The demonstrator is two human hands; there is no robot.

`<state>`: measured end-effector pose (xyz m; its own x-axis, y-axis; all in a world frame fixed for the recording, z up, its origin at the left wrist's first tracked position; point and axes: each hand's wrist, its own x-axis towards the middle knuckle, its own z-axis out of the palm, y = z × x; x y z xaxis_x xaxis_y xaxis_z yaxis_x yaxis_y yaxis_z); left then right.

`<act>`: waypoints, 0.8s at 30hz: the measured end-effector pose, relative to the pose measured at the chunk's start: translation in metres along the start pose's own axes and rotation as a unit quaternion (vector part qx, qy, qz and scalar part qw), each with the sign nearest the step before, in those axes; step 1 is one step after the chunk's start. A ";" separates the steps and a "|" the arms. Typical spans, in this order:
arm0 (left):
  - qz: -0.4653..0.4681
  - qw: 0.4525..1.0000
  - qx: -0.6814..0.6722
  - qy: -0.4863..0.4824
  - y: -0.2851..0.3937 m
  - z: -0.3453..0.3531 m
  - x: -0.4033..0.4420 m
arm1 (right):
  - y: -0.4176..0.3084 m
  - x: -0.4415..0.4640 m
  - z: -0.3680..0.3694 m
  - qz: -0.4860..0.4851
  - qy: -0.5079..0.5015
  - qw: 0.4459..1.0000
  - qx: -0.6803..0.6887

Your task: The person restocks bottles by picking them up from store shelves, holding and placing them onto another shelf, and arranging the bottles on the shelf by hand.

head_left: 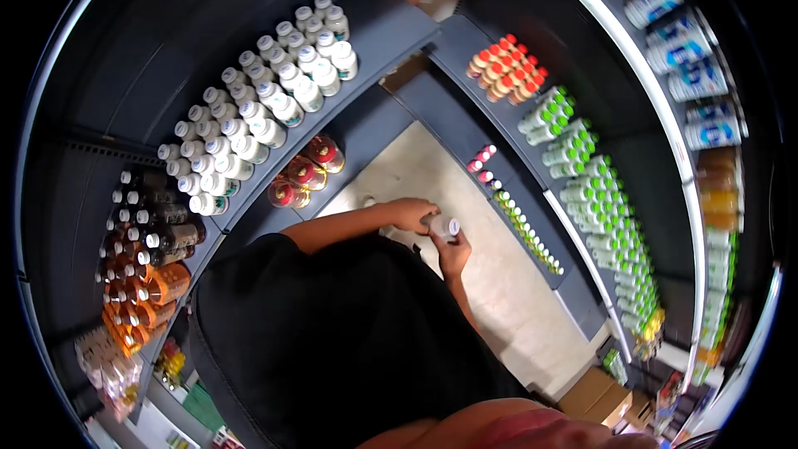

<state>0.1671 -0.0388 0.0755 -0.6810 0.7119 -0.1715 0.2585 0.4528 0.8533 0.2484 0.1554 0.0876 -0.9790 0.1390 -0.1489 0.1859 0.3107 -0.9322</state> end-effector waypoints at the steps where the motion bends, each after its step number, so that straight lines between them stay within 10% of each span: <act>1: -0.015 0.999 -0.003 0.031 -0.003 -0.024 0.001 | -0.005 0.029 0.010 -0.030 -0.006 0.999 -0.034; 17: -0.145 0.788 -0.098 0.590 -0.010 -0.237 0.058 | -0.203 0.371 0.185 -0.336 -0.292 0.895 -0.037; 24: -0.283 0.685 -0.106 0.663 -0.054 -0.284 0.092 | -0.226 0.437 0.299 -0.411 -0.373 0.830 -0.054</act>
<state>-0.1037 -0.1499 0.1536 -0.6906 -0.7227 -0.0264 -0.3140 0.2668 0.9112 -0.2461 -0.1354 0.1345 -0.5502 -0.7705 0.3219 -0.6036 0.1006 -0.7909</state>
